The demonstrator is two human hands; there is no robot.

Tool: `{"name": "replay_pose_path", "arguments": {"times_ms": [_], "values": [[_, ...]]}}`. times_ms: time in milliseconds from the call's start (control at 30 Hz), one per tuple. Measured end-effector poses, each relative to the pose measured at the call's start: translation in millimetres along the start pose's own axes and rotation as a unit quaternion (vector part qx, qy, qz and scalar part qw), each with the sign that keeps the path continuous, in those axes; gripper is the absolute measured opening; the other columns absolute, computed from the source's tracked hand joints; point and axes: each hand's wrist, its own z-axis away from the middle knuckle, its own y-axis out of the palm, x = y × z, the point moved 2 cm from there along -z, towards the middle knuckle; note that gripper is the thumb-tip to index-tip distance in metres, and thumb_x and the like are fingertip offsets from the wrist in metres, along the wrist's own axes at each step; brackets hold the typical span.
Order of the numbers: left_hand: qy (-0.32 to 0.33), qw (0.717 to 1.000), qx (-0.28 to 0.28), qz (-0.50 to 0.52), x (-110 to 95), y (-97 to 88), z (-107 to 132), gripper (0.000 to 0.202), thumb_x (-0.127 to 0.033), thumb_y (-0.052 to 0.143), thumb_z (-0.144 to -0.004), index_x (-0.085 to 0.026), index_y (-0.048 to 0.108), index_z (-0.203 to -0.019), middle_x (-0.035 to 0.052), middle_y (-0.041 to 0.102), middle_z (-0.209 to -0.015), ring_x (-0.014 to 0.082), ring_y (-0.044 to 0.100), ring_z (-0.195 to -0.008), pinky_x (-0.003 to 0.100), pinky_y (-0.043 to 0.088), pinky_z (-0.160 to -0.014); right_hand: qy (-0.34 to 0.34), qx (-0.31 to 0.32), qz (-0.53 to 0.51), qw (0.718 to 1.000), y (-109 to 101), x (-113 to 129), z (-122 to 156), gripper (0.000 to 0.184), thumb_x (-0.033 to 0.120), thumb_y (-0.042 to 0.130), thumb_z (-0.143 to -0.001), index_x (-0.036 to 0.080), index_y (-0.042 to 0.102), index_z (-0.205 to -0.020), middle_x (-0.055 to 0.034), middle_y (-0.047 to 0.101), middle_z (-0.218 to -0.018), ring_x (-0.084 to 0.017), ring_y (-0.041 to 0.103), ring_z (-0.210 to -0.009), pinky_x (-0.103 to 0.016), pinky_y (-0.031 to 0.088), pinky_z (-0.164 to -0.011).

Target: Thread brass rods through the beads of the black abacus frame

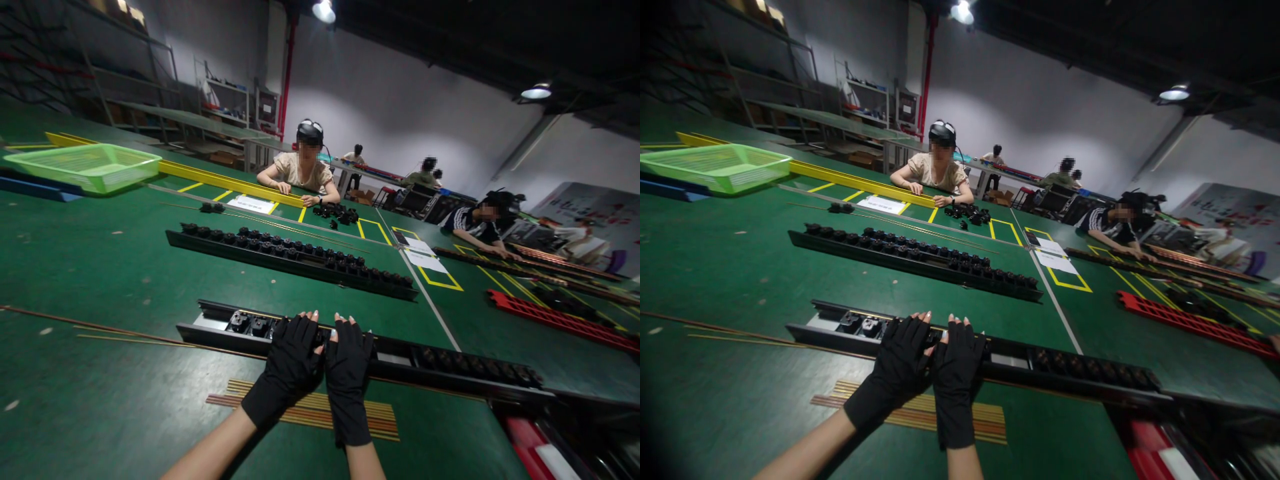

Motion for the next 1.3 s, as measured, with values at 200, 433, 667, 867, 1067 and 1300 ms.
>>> {"name": "replay_pose_path", "arguments": {"times_ms": [200,433,667,867,1067,1300], "values": [[0.001,1.0,0.006,-0.001,1.0,0.3,-0.1,0.055,-0.03,0.051,-0.089,-0.008,0.044,-0.138,0.0158,0.059,-0.134,0.031,0.053,-0.122,0.049,0.033,-0.104,0.022,-0.026,0.018,0.999,-11.5,3.3,-6.1,0.042,0.026,0.035,-0.098,0.015,0.061,-0.128,-0.0139,0.059,-0.135,-0.03,0.045,-0.132,-0.054,0.028,-0.109],[0.005,1.0,0.007,-0.002,1.9,0.6,-0.1,0.061,-0.03,0.052,-0.087,-0.01,0.039,-0.142,0.0153,0.06,-0.133,0.0309,0.054,-0.12,0.051,0.032,-0.103,0.02,-0.017,0.025,0.999,-13.6,-2.4,-11.2,0.04,0.022,0.033,-0.099,0.012,0.067,-0.117,-0.0107,0.072,-0.114,-0.029,0.057,-0.116,-0.051,0.03,-0.107],[0.002,1.0,0.026,0.015,1.3,-0.1,0.6,0.062,-0.029,0.052,-0.085,-0.009,0.039,-0.143,0.0159,0.056,-0.138,0.0315,0.051,-0.125,0.051,0.031,-0.106,0.028,-0.057,0.046,0.997,-14.4,-6.6,-11.8,0.042,0.026,0.033,-0.1,0.009,0.062,-0.125,-0.0144,0.064,-0.129,-0.031,0.047,-0.129,-0.053,0.028,-0.108],[-0.003,1.0,0.011,0.005,1.6,0.8,0.8,0.06,-0.027,0.051,-0.087,-0.012,0.038,-0.144,0.0143,0.058,-0.135,0.0301,0.053,-0.123,0.05,0.032,-0.104,0.031,-0.047,0.04,0.998,-11.9,-11.2,-12.9,0.039,0.026,0.035,-0.099,0.011,0.068,-0.115,-0.0121,0.072,-0.114,-0.03,0.057,-0.115,-0.051,0.032,-0.103],[-0.003,1.0,0.019,0.009,1.0,0.6,0.9,0.061,-0.026,0.052,-0.086,-0.01,0.038,-0.143,0.0148,0.058,-0.136,0.0306,0.051,-0.124,0.05,0.032,-0.105,0.032,-0.044,0.036,0.998,-12.1,-11.8,-13.1,0.039,0.026,0.035,-0.099,0.011,0.069,-0.113,-0.0114,0.073,-0.111,-0.03,0.059,-0.109,-0.049,0.034,-0.101],[0.001,1.0,0.016,0.004,2.6,2.1,1.2,0.062,-0.028,0.052,-0.087,-0.01,0.037,-0.145,0.0151,0.058,-0.135,0.0306,0.052,-0.123,0.05,0.033,-0.104,0.017,-0.072,0.043,0.996,-12.2,-8.4,-12.5,0.042,0.026,0.034,-0.099,0.007,0.061,-0.126,-0.016,0.061,-0.133,-0.032,0.044,-0.131,-0.051,0.032,-0.105]]}}
